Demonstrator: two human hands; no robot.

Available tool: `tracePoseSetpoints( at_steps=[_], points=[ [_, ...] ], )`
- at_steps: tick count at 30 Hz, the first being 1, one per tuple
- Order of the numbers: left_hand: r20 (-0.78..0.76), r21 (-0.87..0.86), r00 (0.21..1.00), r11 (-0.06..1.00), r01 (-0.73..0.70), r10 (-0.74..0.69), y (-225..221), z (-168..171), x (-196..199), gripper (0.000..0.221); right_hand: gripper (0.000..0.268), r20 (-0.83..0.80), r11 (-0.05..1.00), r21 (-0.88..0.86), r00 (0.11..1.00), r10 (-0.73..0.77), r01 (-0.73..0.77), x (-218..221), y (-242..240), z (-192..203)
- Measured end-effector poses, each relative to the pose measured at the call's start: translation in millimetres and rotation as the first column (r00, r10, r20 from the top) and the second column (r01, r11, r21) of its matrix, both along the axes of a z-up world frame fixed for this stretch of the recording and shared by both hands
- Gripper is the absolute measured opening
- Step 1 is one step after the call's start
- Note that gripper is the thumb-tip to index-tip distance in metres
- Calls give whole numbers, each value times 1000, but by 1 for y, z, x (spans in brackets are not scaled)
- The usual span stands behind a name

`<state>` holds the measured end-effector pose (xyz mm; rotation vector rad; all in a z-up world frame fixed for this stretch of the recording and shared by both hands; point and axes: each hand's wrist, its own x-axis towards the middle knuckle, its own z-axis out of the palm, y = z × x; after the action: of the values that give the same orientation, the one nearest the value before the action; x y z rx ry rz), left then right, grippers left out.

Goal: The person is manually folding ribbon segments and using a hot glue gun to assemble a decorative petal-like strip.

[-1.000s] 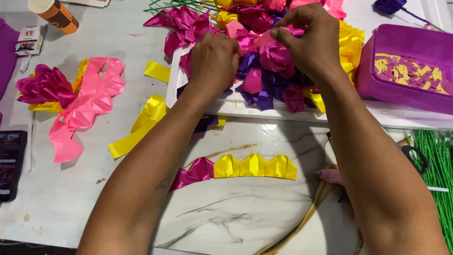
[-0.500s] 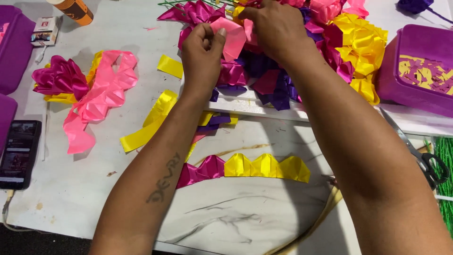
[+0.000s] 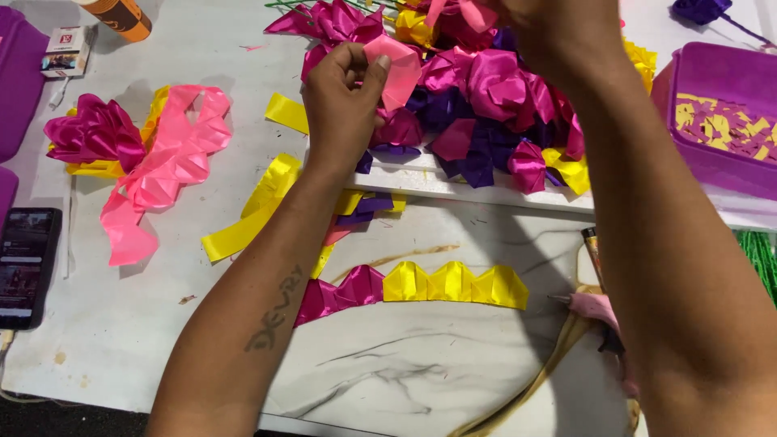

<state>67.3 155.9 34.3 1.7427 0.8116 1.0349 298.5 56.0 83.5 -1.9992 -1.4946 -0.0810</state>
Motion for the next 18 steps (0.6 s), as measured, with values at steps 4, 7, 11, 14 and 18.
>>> tracePoseSetpoints(
  at_steps=[4,7,11,14,18],
  points=[
    [66,38,997,998,47,-49,-16,7,2,12,19,-448,987,-117,893,50,-114,-35,-50,44],
    [89,37,982,986,165,-168,-44,12,2,10,11,-658,960,-91,739,143,-266,-45,-81,45],
    [148,-156,903,892,425,-404,-86,3,3,15,11,-614,961,-178,787,58,-210,-52,-103,14],
    [132,-321,896,837,444,-424,-108,-13,4,27,9,-656,973,-164,754,17,-164,-62,-120,-4],
    [148,-337,830,761,554,-538,-123,-29,1,43,20,-381,946,-324,918,-113,-18,-59,-137,-41]
  ],
)
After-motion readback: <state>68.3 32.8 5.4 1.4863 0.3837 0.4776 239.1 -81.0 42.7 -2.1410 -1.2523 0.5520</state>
